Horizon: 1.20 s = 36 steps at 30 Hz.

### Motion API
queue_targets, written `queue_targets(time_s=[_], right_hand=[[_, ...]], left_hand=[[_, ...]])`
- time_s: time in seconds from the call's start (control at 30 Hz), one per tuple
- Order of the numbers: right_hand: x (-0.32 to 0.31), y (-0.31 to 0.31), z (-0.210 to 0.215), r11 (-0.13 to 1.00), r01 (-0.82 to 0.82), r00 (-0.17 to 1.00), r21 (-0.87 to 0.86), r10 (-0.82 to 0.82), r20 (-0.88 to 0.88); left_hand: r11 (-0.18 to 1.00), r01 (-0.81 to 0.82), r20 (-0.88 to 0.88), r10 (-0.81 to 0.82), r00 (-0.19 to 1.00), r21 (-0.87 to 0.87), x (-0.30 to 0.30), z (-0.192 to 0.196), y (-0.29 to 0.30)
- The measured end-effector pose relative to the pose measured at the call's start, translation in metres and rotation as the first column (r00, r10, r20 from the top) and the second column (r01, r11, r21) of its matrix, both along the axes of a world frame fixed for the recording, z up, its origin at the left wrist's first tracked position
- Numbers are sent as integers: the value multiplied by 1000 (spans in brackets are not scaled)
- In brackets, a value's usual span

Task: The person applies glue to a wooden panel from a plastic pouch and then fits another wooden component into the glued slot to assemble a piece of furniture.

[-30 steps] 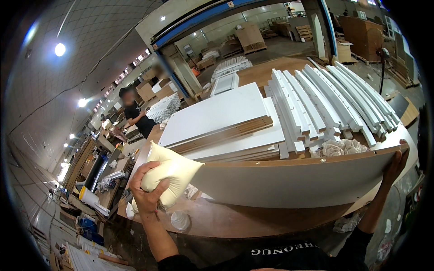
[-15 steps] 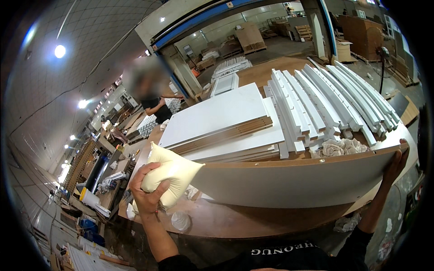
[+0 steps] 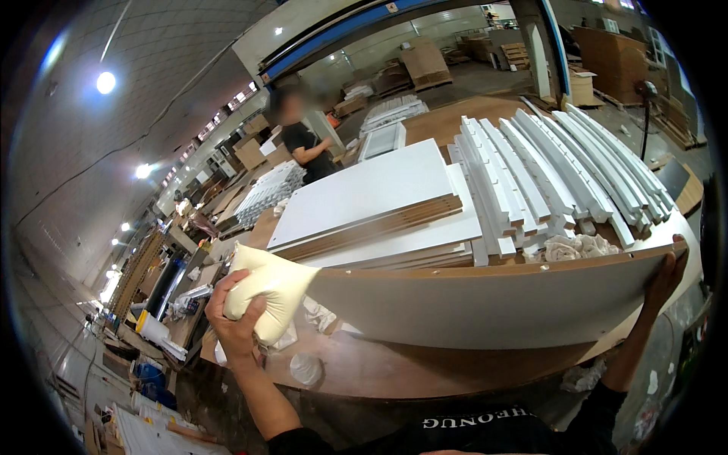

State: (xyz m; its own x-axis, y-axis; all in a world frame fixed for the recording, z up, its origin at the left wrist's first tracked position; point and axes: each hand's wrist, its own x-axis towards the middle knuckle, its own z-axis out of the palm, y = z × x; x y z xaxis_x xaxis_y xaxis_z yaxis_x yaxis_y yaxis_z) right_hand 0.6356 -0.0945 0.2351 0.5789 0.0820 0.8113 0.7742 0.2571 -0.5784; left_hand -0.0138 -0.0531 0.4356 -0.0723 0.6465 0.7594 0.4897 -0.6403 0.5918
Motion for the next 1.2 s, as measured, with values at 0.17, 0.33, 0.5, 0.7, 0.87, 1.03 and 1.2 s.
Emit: queue_targets(time_s=[0.17,0.33,0.5,0.7,0.87,1.03,1.2], right_hand=[[8,0,-5,999,-14,1000,-29,14,1],[10,1,-8,999,-36,999,-14,36,14],[12,0,-7,1000,8,1000,-27,-8,30],[12,-2,-6,999,-10,1000,-35,11,27],[6,-2,-2,999,-24,1000,-24,25,11],[7,-1,-2,1000,-11,1000,-26,11,24],[8,-1,-3,999,4,1000,-42,-3,27]], left_hand=[[992,-122,-14,122,992,35,-19,6,-4],[979,-203,-21,204,979,32,-27,4,-3],[960,-277,-44,278,960,33,-36,-3,5],[958,-287,-57,288,956,14,-36,-3,10],[965,-260,-38,259,965,-26,-41,-8,12],[967,-254,-25,253,967,-39,-34,-4,9],[960,-279,-50,277,960,-37,-33,-3,9]])
